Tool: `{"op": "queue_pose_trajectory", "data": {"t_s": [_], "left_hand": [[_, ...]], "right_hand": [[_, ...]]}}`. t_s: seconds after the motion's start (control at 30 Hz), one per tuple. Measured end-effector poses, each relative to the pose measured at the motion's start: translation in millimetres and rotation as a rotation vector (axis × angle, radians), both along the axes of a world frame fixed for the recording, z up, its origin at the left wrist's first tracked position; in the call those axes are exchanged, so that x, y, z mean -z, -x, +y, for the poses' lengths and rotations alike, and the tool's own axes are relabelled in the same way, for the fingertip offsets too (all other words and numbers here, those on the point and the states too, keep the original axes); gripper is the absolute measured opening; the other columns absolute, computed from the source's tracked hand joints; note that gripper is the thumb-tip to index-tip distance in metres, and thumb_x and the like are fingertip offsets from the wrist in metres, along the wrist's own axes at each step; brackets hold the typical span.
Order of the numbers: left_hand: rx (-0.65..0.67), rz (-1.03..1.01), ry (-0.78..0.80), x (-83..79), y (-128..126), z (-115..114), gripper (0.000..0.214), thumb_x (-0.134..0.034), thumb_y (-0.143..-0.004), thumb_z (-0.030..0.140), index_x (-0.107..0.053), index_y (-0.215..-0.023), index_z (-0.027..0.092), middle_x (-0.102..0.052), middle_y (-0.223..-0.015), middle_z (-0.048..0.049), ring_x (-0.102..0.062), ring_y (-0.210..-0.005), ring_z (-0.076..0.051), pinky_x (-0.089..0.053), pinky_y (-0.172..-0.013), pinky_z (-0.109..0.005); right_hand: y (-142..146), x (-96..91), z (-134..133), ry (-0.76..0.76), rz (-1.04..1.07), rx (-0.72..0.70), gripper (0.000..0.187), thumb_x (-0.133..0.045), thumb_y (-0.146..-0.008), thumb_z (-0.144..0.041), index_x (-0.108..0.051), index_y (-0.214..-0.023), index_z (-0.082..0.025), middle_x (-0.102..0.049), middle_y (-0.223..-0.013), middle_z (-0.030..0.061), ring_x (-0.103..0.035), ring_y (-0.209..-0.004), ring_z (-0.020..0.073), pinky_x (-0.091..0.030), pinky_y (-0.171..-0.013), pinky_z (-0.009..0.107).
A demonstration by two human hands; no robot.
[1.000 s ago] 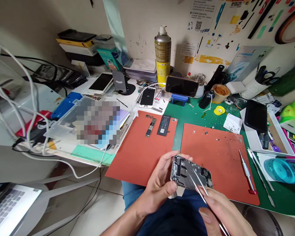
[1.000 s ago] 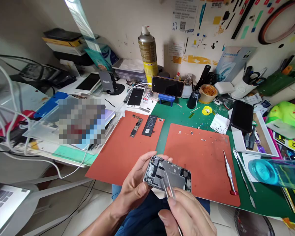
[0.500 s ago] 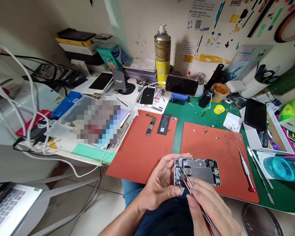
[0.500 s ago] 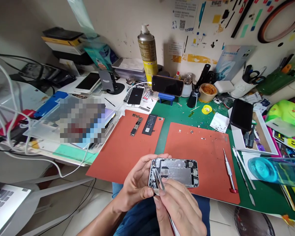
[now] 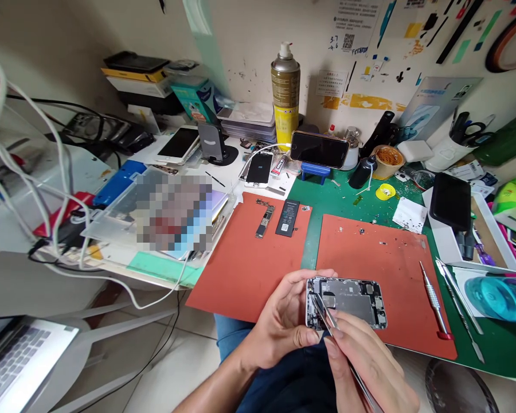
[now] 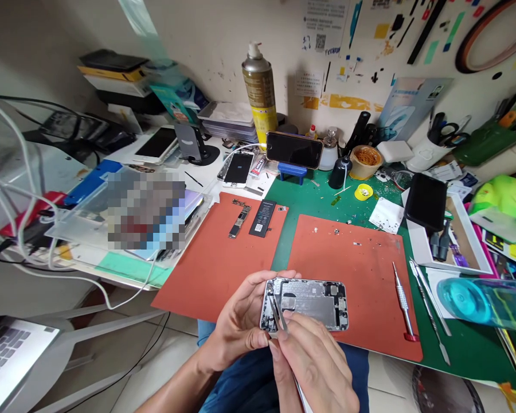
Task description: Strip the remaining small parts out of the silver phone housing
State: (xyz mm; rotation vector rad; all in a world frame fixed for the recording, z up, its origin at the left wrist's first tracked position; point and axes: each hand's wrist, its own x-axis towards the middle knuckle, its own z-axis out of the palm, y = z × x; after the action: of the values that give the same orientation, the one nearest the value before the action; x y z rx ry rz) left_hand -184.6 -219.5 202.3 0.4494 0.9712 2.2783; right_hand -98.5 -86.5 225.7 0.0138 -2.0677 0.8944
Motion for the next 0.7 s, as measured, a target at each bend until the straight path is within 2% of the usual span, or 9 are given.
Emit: {"op": "queue_pose_trajectory", "data": {"t_s": [0.27, 0.57, 0.7], "left_hand": [[0.022, 0.0, -0.015, -0.2, -0.8, 0.2, 0.064, -0.087, -0.093, 0.022, -0.064, -0.151, 0.034, -0.056, -0.165, -0.014, -0.06, -0.146, -0.033, -0.051, -0.118, -0.044], [0.023, -0.009, -0.014, -2.3, 0.2, 1.0, 0.065, -0.088, -0.092, 0.022, -0.064, -0.151, 0.035, -0.057, -0.164, -0.0124, -0.061, -0.144, -0.03, -0.05, -0.12, -0.042], [0.021, -0.019, -0.013, -1.6, -0.2, 2.1, 0.064, -0.09, -0.091, 0.025, -0.065, -0.15, 0.033, -0.058, -0.163, -0.0128, -0.061, -0.144, -0.031, -0.049, -0.12, -0.042]], "right_hand": [[-6.3, 9.3, -1.7, -0.017, -0.034, 0.011, 0.021, -0.073, -0.1, -0.005, -0.081, -0.114, -0.017, -0.084, -0.108, 0.0058, -0.084, -0.103, 0.023, -0.071, -0.088, 0.035], [-5.8, 9.2, 0.6, -0.049, -0.026, 0.017, 0.022, -0.074, -0.099, -0.003, -0.081, -0.115, -0.017, -0.085, -0.108, 0.0058, -0.084, -0.1, 0.0229, -0.071, -0.088, 0.035], [-3.1, 7.4, -0.1, 0.023, -0.006, 0.019, 0.023, -0.076, -0.095, -0.001, -0.082, -0.112, -0.015, -0.085, -0.107, 0.0069, -0.084, -0.097, 0.0254, -0.072, -0.082, 0.036]]}}
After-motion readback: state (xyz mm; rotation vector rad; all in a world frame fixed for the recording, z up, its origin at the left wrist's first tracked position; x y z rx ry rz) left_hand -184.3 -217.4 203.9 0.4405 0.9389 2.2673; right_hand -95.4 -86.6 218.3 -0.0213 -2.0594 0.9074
